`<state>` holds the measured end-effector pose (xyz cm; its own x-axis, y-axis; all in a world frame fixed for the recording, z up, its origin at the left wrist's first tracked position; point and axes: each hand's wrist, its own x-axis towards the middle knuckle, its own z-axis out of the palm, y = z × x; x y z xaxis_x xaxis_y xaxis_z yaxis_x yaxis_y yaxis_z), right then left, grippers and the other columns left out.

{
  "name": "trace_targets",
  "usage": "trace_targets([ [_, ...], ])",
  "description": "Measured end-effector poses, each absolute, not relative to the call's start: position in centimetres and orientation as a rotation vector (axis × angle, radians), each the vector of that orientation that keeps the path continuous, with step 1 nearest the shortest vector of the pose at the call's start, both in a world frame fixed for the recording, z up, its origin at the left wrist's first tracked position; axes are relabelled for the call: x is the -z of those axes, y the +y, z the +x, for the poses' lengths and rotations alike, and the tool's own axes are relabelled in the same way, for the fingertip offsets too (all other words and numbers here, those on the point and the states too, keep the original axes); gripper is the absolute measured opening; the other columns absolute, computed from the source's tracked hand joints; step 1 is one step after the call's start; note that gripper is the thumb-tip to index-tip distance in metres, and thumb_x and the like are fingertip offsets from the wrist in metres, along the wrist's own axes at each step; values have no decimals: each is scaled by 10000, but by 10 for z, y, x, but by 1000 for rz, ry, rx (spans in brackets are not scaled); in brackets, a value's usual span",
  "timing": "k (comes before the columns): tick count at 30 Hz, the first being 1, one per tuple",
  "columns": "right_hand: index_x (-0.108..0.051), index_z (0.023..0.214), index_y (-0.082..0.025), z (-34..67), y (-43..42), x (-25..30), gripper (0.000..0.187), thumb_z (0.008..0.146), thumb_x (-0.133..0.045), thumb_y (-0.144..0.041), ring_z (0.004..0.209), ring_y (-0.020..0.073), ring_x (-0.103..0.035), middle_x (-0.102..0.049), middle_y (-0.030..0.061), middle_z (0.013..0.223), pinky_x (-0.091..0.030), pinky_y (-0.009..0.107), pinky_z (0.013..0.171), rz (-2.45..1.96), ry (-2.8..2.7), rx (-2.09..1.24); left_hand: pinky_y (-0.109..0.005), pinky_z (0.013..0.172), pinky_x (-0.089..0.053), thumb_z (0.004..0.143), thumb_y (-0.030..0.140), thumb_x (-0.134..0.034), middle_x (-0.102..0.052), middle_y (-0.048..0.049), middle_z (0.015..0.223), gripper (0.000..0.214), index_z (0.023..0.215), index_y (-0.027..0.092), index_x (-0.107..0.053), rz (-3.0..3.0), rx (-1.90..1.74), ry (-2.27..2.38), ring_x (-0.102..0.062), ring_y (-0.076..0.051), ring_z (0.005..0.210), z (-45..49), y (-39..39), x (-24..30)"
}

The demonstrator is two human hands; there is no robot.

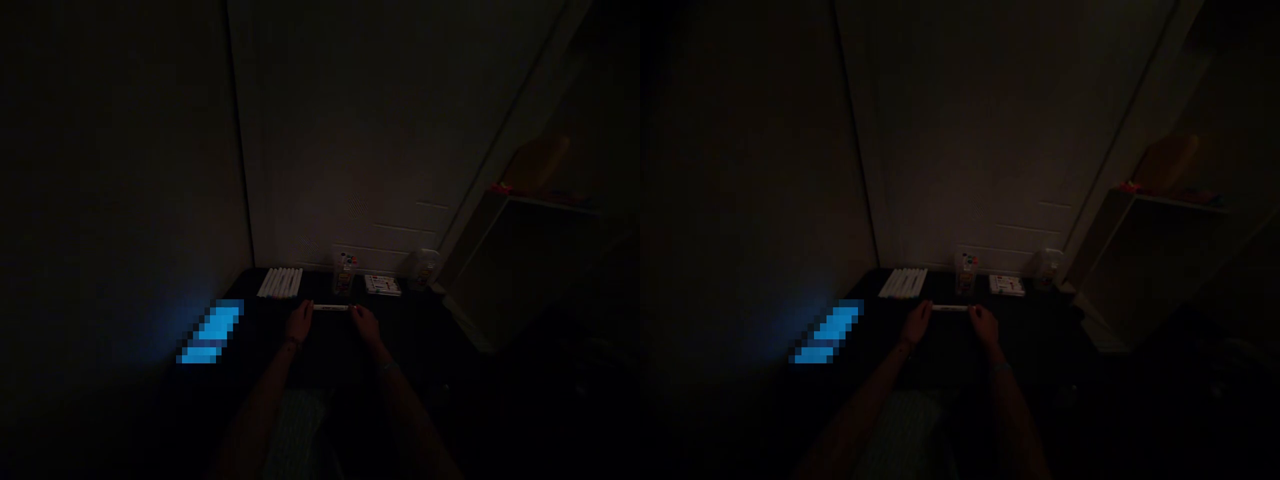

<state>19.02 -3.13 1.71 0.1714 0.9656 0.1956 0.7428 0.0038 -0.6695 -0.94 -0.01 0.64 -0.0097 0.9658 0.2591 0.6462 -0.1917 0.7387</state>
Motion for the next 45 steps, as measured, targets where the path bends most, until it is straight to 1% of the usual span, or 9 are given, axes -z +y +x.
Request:
trace_targets([
  [5,-564,818,-228,191,-30,-17,452,814,-211,-511,714,123,-515,-589,-6,767,-326,194,619,-1823,-1615,-434,-216,677,-351,821,433,-269,-612,-38,893,337,914,232,-522,1881,-1048,1654,-551,-139,802,-9,-2,-8],
  [11,-557,832,-221,194,-30,-18,422,844,-171,-392,730,121,-497,-580,0,802,-308,195,602,-1891,-1704,-419,-213,651,-351,819,430,-276,-615,-30,824,327,870,230,-531,1863,-1016,1654,-552,-136,760,-10,-2,-9],
  [15,-557,798,-219,194,-29,-17,416,847,-166,-352,709,119,-484,-573,-1,770,-300,201,608,-1922,-1684,-430,-213,651,-350,819,428,-277,-611,-23,836,323,897,239,-526,1878,-1056,1631,-550,-132,760,-10,-3,-9],
  [19,-565,777,-218,194,-28,-16,425,837,-183,-394,703,116,-486,-576,-7,772,-304,198,607,-1876,-1656,-450,-213,644,-346,821,441,-260,-609,-25,824,343,912,237,-520,1889,-1052,1652,-549,-131,750,-10,-2,-7],
  [25,-593,815,-229,193,-27,-13,484,805,-199,-510,692,122,-504,-582,-8,755,-319,194,580,-1814,-1619,-469,-204,600,-338,822,463,-226,-602,-26,769,378,880,225,-514,1916,-1031,1651,-544,-120,691,-11,0,-5],
  [31,-601,883,-225,193,-27,-14,490,802,-222,-526,738,125,-517,-598,10,814,-337,193,618,-1823,-1602,-473,-198,620,-338,824,464,-219,-603,-29,792,380,871,224,-510,1914,-1029,1658,-545,-118,720,-11,0,-4],
  [35,-602,895,-228,192,-29,-16,499,809,-210,-524,745,124,-524,-602,8,814,-344,194,629,-1843,-1623,-487,-194,623,-337,827,453,-227,-604,-31,814,372,904,222,-508,1894,-1007,1677,-546,-117,727,-10,0,-6],
  [39,-589,951,-241,191,-30,-17,476,817,-219,-508,803,128,-525,-600,8,879,-352,196,668,-1869,-1609,-470,-192,618,-335,831,432,-247,-608,-35,815,353,926,219,-511,1865,-966,1714,-547,-120,734,-9,-2,-9],
  [45,-598,919,-235,191,-28,-16,478,811,-229,-519,770,129,-533,-607,11,846,-352,197,643,-1863,-1602,-456,-197,631,-333,832,398,-280,-611,-40,814,317,902,210,-525,1850,-969,1727,-546,-126,751,-8,-9,-18],
])
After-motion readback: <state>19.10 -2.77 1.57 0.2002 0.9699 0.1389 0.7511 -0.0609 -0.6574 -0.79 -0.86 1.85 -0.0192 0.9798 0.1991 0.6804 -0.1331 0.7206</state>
